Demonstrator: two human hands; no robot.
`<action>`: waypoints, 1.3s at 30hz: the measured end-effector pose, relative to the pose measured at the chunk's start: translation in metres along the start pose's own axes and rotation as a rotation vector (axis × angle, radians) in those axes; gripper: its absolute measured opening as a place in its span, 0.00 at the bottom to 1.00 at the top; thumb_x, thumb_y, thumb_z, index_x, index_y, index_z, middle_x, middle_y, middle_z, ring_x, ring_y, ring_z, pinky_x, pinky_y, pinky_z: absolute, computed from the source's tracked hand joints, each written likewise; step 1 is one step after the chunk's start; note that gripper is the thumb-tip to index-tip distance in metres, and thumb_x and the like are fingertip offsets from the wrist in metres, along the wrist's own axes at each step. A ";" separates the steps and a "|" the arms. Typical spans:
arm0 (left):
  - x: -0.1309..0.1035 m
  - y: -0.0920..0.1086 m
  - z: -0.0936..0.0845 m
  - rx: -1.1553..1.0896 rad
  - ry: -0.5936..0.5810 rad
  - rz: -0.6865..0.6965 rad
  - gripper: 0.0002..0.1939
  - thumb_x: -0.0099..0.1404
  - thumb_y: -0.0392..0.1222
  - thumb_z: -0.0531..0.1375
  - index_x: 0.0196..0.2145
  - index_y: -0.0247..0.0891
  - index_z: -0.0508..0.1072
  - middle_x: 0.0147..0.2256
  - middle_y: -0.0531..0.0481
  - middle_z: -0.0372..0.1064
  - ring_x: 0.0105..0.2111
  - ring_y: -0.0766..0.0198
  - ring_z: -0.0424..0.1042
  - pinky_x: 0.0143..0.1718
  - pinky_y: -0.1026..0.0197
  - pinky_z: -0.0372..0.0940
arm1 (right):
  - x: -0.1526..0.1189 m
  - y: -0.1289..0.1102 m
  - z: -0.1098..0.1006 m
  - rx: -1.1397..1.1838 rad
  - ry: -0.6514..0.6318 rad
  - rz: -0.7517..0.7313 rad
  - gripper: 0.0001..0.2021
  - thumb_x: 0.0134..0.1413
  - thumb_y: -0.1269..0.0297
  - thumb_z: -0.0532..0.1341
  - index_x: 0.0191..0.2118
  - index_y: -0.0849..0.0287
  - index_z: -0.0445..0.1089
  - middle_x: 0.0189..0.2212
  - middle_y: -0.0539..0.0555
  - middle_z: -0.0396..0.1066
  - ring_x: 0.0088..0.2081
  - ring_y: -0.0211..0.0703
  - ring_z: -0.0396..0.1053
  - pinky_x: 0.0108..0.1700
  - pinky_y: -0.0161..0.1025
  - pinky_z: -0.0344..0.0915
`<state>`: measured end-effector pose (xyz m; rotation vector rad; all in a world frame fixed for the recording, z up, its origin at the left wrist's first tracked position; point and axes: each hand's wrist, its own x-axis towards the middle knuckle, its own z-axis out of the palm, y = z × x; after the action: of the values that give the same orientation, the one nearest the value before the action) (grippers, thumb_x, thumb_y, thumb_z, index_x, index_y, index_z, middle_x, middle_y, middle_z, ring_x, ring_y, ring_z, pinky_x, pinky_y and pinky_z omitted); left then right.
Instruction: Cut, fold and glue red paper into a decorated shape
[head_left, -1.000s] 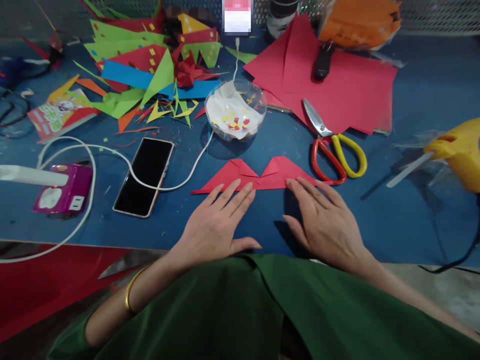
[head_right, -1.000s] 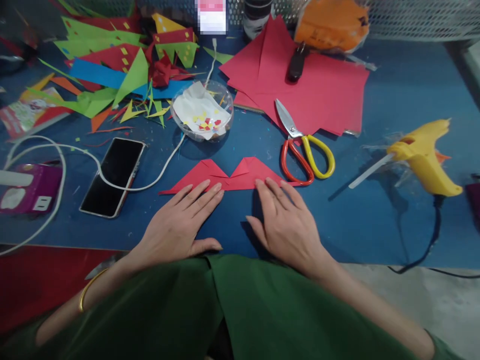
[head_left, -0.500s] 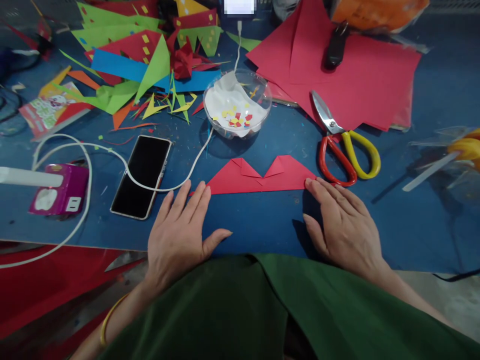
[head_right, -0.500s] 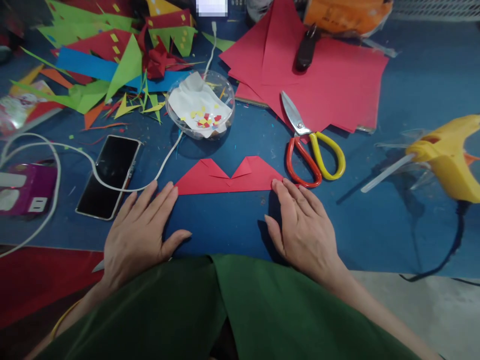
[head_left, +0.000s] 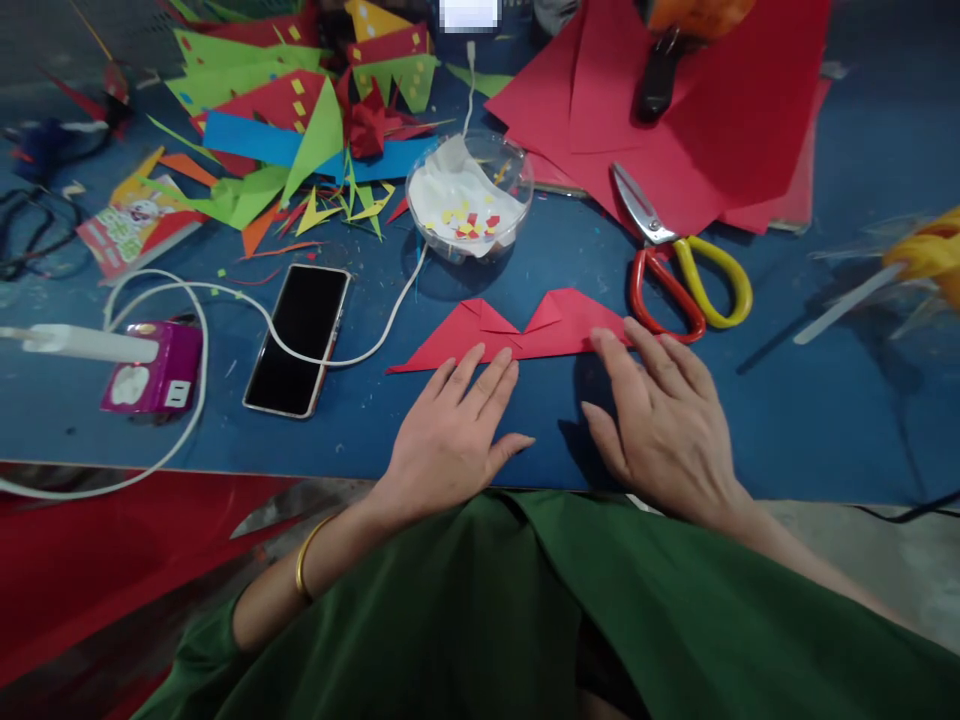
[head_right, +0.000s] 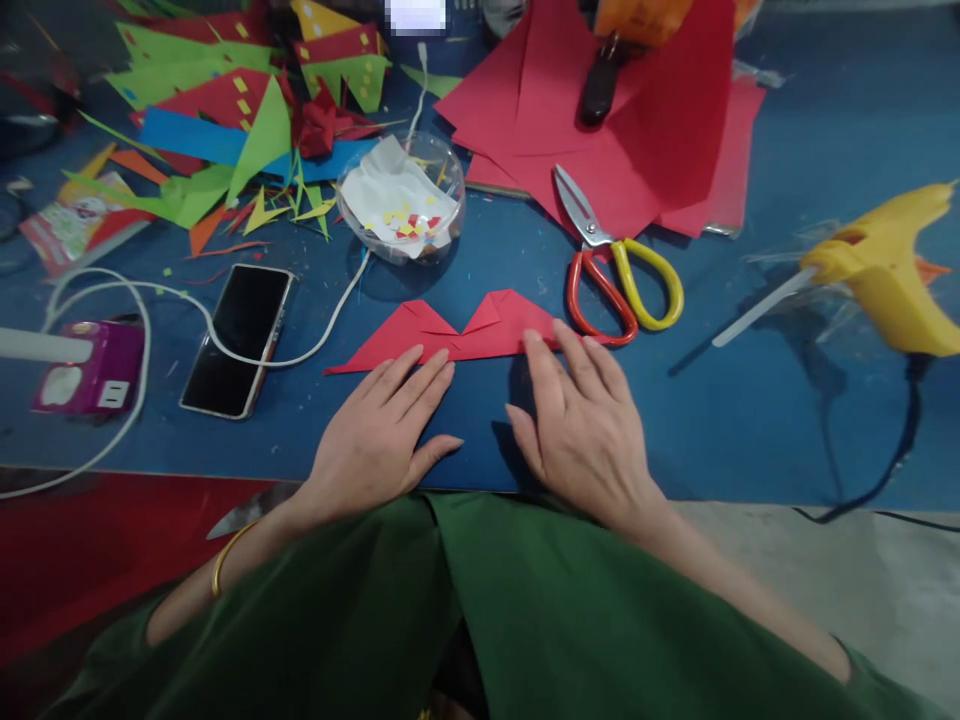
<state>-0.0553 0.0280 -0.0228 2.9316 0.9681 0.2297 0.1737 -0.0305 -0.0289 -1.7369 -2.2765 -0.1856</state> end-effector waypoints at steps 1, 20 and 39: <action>0.001 0.001 -0.001 0.014 -0.015 0.003 0.34 0.73 0.58 0.51 0.64 0.27 0.64 0.66 0.39 0.59 0.64 0.40 0.61 0.61 0.40 0.62 | 0.003 -0.005 0.001 0.016 0.010 -0.025 0.30 0.66 0.60 0.53 0.67 0.76 0.54 0.59 0.70 0.69 0.67 0.61 0.57 0.66 0.56 0.55; 0.001 -0.003 -0.003 0.054 -0.049 0.038 0.37 0.72 0.62 0.49 0.66 0.29 0.62 0.67 0.44 0.57 0.64 0.40 0.60 0.60 0.41 0.62 | -0.011 0.013 -0.005 -0.105 -0.063 0.119 0.29 0.66 0.61 0.55 0.64 0.79 0.57 0.58 0.74 0.68 0.62 0.61 0.65 0.64 0.55 0.59; -0.049 -0.030 -0.011 0.122 -0.085 -0.214 0.35 0.76 0.59 0.42 0.68 0.31 0.59 0.65 0.38 0.60 0.66 0.46 0.60 0.63 0.43 0.59 | -0.010 0.026 -0.006 -0.057 -0.087 0.080 0.28 0.66 0.62 0.53 0.66 0.74 0.55 0.58 0.72 0.69 0.59 0.59 0.69 0.61 0.54 0.64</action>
<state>-0.1133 0.0230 -0.0212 2.8842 1.3134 0.0376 0.2015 -0.0347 -0.0280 -1.8968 -2.2772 -0.1631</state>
